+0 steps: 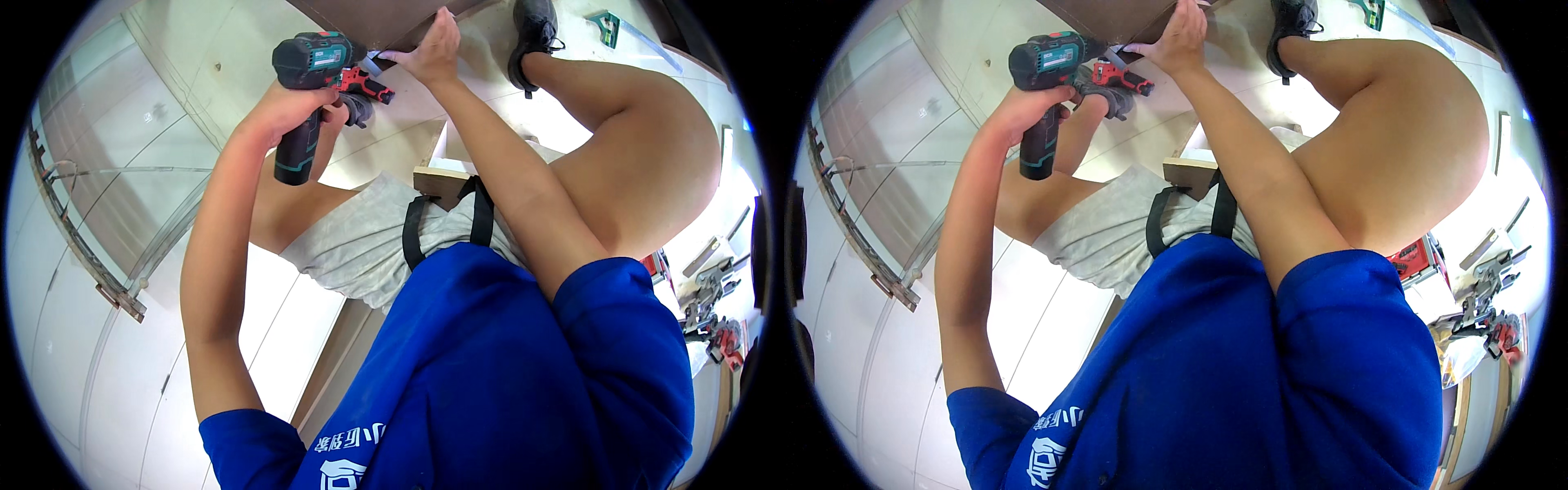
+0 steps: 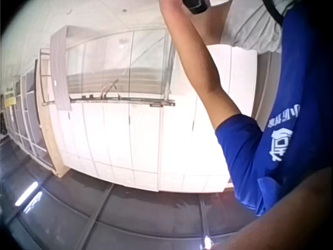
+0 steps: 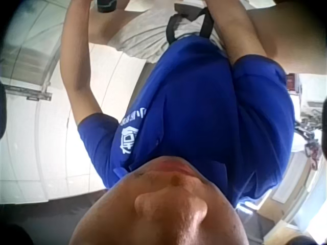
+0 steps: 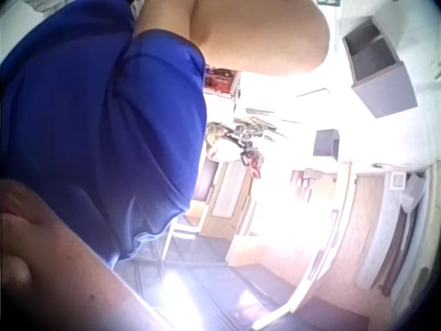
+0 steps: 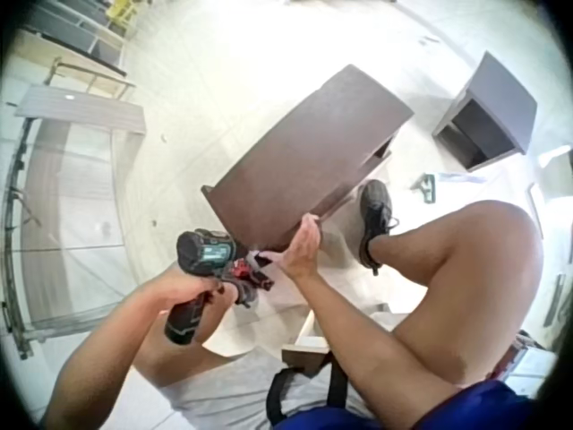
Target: The person uses a cordless drill to drive screws into a wooden furniture panel while sitting on the floor. They reposition the panel and continue fastening screws to assemble the piece.
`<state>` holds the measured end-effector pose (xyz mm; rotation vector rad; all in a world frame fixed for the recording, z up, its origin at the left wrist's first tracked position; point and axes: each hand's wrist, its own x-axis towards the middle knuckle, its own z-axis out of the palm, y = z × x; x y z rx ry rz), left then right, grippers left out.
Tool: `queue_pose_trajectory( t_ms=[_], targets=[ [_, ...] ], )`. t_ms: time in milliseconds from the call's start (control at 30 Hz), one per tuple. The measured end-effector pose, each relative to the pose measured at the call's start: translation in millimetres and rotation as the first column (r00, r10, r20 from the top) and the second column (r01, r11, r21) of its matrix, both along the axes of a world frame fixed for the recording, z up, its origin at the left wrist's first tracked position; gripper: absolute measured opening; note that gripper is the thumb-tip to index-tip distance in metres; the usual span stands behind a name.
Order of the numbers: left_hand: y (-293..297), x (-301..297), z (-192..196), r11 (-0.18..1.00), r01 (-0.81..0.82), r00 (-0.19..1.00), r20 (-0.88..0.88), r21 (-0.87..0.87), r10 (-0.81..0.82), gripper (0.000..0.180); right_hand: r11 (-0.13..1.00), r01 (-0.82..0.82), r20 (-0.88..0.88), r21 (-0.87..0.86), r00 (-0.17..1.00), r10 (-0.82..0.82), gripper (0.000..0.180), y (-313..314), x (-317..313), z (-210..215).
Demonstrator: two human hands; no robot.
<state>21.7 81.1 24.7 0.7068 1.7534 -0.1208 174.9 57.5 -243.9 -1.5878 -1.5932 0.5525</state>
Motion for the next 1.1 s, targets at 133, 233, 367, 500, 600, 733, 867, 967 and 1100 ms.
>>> queue_pose_trajectory(
  t_ms=[133,233,367,500,600,733,867,967,1100],
  targets=[
    [2.7,-0.1,-1.1,1.0,-0.008,1.0,0.024,-0.019,0.009,0.021,0.999,0.012,-0.019,0.04,1.0,-0.011,0.14,0.5,2.6,-2.6],
    [4.4,0.6,1.7,0.998,-0.053,0.998,0.036,-0.021,0.054,0.022,0.995,0.024,-0.006,0.095,1.0,-0.023,0.134,2.0,3.8,9.9],
    [8.2,12.7,4.5,0.984,-0.148,0.987,0.041,-0.099,0.153,0.024,0.999,-0.013,-0.032,-0.044,0.999,0.011,0.125,5.1,8.6,15.9],
    [5.3,23.8,5.9,0.975,-0.197,0.979,0.036,-0.102,0.201,0.022,0.997,-0.06,-0.359,-0.054,0.933,0.037,0.097,15.2,17.2,13.3],
    [-1.5,29.2,7.1,0.978,-0.192,0.981,0.013,-0.077,0.193,0.019,0.954,-0.04,-0.704,-0.298,0.684,-0.191,0.055,37.9,16.1,6.5],
    [-14.6,31.3,1.8,0.986,-0.163,0.987,-0.017,-0.039,0.162,0.018,0.851,-0.02,-0.729,-0.525,0.526,-0.437,0.07,61.0,10.9,34.8],
    [-10.3,32.7,4.3,0.987,-0.15,0.989,-0.019,-0.06,0.149,0.019,0.845,0.112,-0.625,-0.523,0.624,-0.469,0.04,60.8,7.0,43.8],
    [-11.6,30.7,3.6,0.981,-0.189,0.982,0.017,-0.05,0.19,0.021,0.859,0.123,-0.604,-0.497,0.662,-0.444,0.042,61.7,6.7,38.9],
    [-11.3,34.0,6.5,0.967,-0.254,0.963,0.081,-0.03,0.256,0.021,0.882,0.188,-0.557,-0.433,0.713,-0.425,0.041,61.0,3.4,30.4]
  ],
)
